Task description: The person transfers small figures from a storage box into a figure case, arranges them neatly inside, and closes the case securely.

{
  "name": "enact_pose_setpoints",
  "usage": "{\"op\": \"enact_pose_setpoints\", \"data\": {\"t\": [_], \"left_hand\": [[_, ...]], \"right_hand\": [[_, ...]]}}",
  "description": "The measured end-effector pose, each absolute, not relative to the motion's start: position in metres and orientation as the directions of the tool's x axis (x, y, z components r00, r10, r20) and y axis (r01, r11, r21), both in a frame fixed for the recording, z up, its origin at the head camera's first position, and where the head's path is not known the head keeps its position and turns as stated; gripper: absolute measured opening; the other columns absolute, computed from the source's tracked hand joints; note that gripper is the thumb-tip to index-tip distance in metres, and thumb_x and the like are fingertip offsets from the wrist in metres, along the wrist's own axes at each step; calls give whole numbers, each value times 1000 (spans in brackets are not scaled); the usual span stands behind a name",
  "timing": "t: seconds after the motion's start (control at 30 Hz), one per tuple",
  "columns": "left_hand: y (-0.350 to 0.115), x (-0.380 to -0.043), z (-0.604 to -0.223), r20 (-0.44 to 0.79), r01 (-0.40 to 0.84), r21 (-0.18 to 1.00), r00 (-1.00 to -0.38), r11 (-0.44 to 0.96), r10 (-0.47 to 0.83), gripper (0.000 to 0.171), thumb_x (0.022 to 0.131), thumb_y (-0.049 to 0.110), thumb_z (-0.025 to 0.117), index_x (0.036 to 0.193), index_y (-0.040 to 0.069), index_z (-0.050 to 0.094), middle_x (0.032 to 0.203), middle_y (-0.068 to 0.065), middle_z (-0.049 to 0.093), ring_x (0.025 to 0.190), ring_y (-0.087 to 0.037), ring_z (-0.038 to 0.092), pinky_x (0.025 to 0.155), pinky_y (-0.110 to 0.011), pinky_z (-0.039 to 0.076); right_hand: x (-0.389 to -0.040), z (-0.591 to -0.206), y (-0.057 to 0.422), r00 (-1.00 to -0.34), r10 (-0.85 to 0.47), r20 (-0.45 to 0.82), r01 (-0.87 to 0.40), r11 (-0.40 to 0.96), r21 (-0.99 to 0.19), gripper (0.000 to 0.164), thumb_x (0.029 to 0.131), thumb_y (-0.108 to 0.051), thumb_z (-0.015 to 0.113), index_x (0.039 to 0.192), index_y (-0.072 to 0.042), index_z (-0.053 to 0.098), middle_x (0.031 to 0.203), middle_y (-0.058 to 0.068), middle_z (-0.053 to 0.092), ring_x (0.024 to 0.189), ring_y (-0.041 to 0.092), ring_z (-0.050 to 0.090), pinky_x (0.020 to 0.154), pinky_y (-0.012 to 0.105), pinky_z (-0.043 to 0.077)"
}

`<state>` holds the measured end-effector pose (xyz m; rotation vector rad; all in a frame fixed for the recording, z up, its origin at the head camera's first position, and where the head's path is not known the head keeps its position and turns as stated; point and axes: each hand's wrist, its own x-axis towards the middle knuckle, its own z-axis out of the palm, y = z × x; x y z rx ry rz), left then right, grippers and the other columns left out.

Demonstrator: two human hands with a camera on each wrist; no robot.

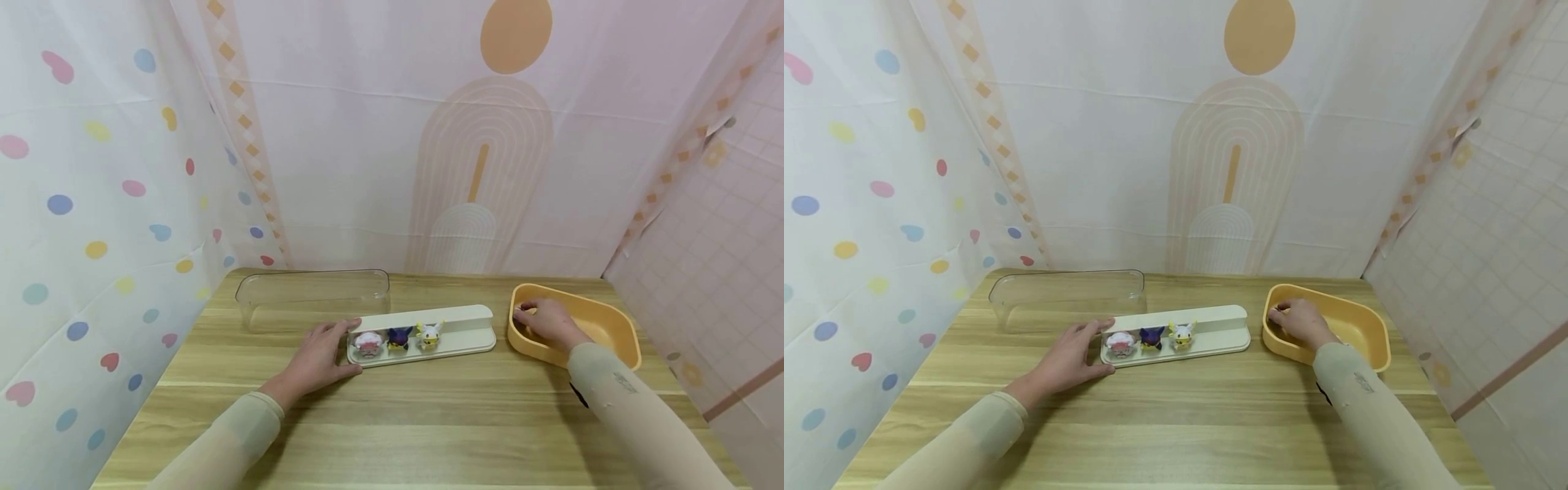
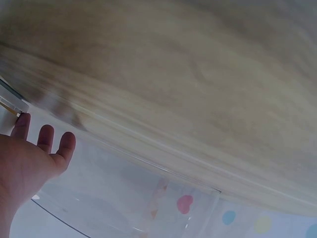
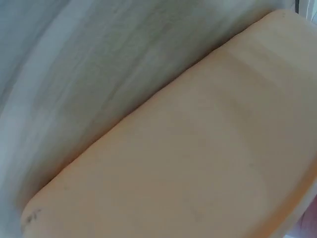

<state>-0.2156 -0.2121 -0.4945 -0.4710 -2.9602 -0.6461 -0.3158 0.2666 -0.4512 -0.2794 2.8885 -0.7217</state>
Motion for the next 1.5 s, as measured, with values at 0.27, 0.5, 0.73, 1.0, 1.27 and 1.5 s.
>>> {"op": "enact_pose_setpoints", "data": {"t": [0.27, 0.5, 0.73, 1.0, 1.27, 1.5], "left_hand": [[-211, -215, -495, 133, 311, 399, -950, 863, 281, 91, 85, 42, 92, 159, 20, 44, 148, -15, 66, 144, -48, 50, 121, -71, 36], [-212, -216, -498, 137, 314, 388, -949, 867, 282, 91, 85, 42, 92, 159, 20, 44, 150, -13, 65, 144, -48, 51, 121, -70, 36], [-212, -216, -499, 132, 311, 393, -950, 865, 281, 92, 84, 43, 92, 159, 21, 44, 150, -13, 65, 145, -48, 50, 121, -71, 35], [-214, -218, -501, 143, 314, 384, -949, 868, 281, 90, 84, 44, 92, 158, 22, 45, 151, -12, 65, 144, -47, 51, 120, -71, 36], [-214, -219, -502, 153, 324, 383, -946, 865, 286, 91, 84, 45, 92, 158, 22, 45, 148, -13, 67, 143, -47, 51, 120, -71, 36], [-216, -219, -501, 152, 325, 384, -945, 864, 288, 92, 84, 44, 92, 159, 21, 44, 148, -14, 67, 144, -49, 50, 121, -71, 36]], "right_hand": [[-320, -452, 265, -943, -327, -66, -280, 883, -377, 16, 94, -14, 72, 106, -3, 71, 100, 13, 74, 90, 24, 67, 84, 45, 57], [-318, -458, 265, -913, -407, 19, -401, 888, -224, 17, 90, -8, 72, 107, -6, 70, 95, 9, 74, 84, 24, 67, 81, 49, 59], [-316, -455, 271, -941, -339, 5, -320, 883, -344, 13, 88, -4, 73, 101, -6, 69, 93, 8, 69, 84, 23, 59, 77, 41, 51], [-311, -455, 276, -965, -260, 30, -246, 865, -436, 37, 95, -11, 69, 130, 0, 62, 92, 12, 70, 80, 23, 62, 74, 39, 53], [-307, -448, 279, -968, -230, 102, -251, 890, -380, 26, 95, -12, 73, 117, -1, 69, 99, 17, 75, 87, 29, 69, 80, 51, 58], [-296, -432, 264, -955, -175, 239, -257, 891, -373, 29, 96, -15, 77, 119, 2, 70, 110, 22, 76, 105, 44, 69, 90, 60, 56]]}}
